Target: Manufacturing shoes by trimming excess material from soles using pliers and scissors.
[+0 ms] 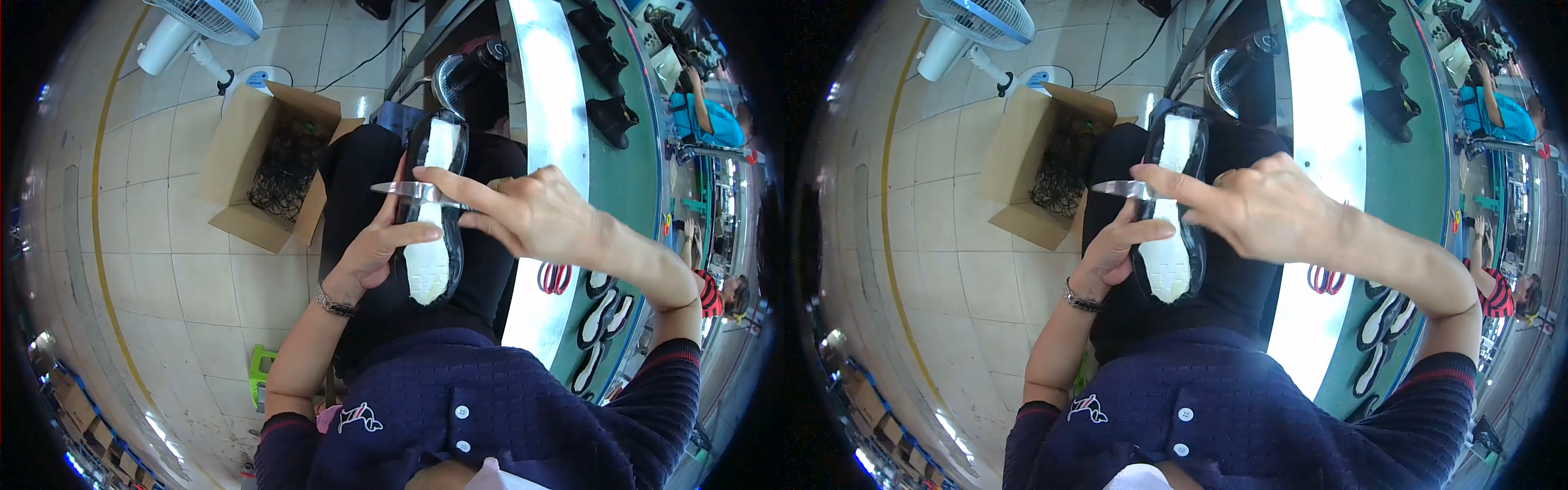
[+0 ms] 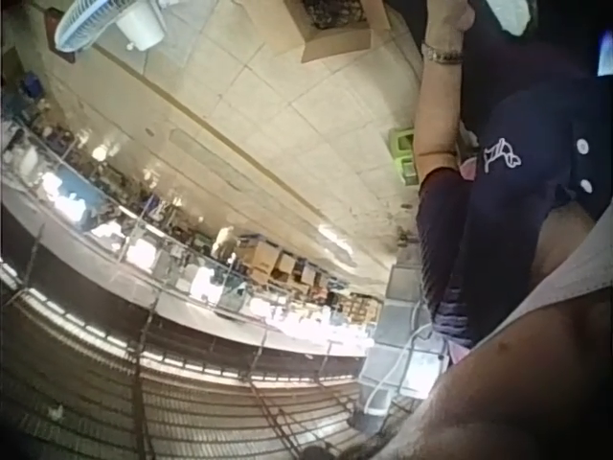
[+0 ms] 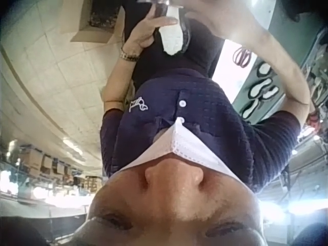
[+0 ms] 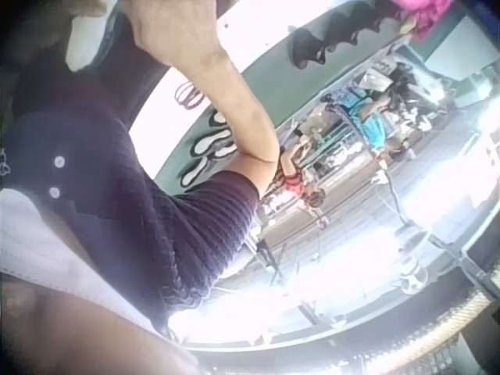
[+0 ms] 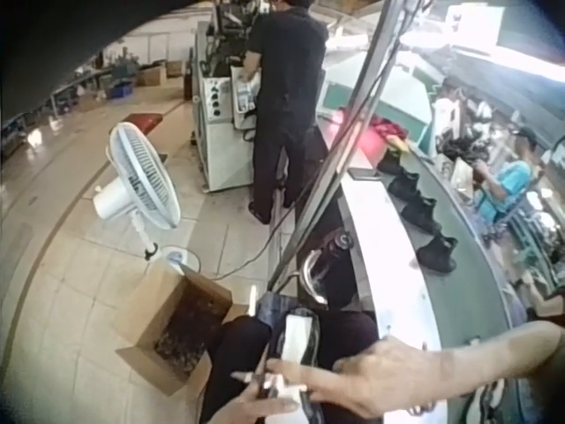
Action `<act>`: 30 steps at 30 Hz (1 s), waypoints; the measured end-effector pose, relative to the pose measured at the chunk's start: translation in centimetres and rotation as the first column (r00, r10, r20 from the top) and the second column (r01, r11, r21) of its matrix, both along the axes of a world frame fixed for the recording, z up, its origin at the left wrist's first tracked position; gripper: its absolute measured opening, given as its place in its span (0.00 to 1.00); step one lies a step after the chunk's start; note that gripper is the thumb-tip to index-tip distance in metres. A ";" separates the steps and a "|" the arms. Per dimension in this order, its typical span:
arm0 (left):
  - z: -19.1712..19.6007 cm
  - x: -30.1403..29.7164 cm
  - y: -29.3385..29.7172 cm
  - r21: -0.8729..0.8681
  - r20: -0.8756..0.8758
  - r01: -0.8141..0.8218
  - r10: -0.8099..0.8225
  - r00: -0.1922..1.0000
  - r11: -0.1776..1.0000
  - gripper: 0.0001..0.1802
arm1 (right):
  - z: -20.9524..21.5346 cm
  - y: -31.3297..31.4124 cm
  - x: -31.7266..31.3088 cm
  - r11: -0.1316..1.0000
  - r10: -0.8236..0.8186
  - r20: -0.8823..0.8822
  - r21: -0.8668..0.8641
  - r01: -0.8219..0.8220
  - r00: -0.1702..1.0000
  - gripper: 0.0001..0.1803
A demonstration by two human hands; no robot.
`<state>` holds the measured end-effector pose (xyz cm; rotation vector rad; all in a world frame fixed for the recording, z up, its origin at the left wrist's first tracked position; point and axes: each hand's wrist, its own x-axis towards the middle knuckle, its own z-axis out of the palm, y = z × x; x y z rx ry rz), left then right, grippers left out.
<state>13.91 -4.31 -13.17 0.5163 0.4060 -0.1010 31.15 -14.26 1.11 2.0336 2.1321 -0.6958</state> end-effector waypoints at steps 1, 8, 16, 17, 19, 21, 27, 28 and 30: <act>-0.2 -0.2 0.1 0.000 -0.018 0.032 -0.032 0.999 0.999 0.61 | 0.1 -0.3 -0.4 0.996 -0.030 -0.137 0.085 0.042 0.990 0.35; -2.2 -1.3 -2.8 -0.072 0.209 -0.154 0.166 0.964 0.985 0.50 | 0.7 -2.0 -0.1 0.978 -0.112 -0.036 -0.179 0.104 0.993 0.32; -0.8 -1.6 -5.0 -0.209 0.171 -0.252 0.289 0.942 0.945 0.35 | 0.9 -3.2 -2.6 0.972 0.216 0.228 0.043 -0.231 0.949 0.40; -0.5 -1.6 -4.9 -0.146 0.160 -0.271 0.293 0.943 0.951 0.35 | 1.0 -3.2 -2.7 0.974 0.227 0.207 -0.031 -0.226 0.952 0.40; 0.4 -1.2 -4.6 -0.124 0.153 -0.283 0.300 0.942 0.951 0.35 | 0.2 -3.4 -1.4 0.968 0.233 0.211 0.037 -0.246 0.949 0.40; 0.9 -0.7 -4.8 -0.046 0.113 -0.320 0.323 0.940 0.946 0.34 | 0.3 -3.0 -0.4 0.961 0.252 0.197 0.061 -0.268 0.948 0.42; -0.2 -1.2 -6.1 0.181 0.136 -0.377 0.357 0.924 0.908 0.35 | 4.7 -0.4 -1.8 0.993 0.121 -0.016 0.012 -0.121 0.992 0.41; -0.2 -1.3 -6.4 0.168 0.107 -0.396 0.383 0.918 0.903 0.36 | 3.5 -0.6 -2.2 0.972 0.100 -0.131 0.224 -0.069 0.986 0.41; -0.9 -1.1 -6.7 0.069 0.093 -0.404 0.397 0.913 0.912 0.40 | 2.0 -0.5 -2.4 0.994 0.081 -0.024 0.077 -0.079 0.996 0.41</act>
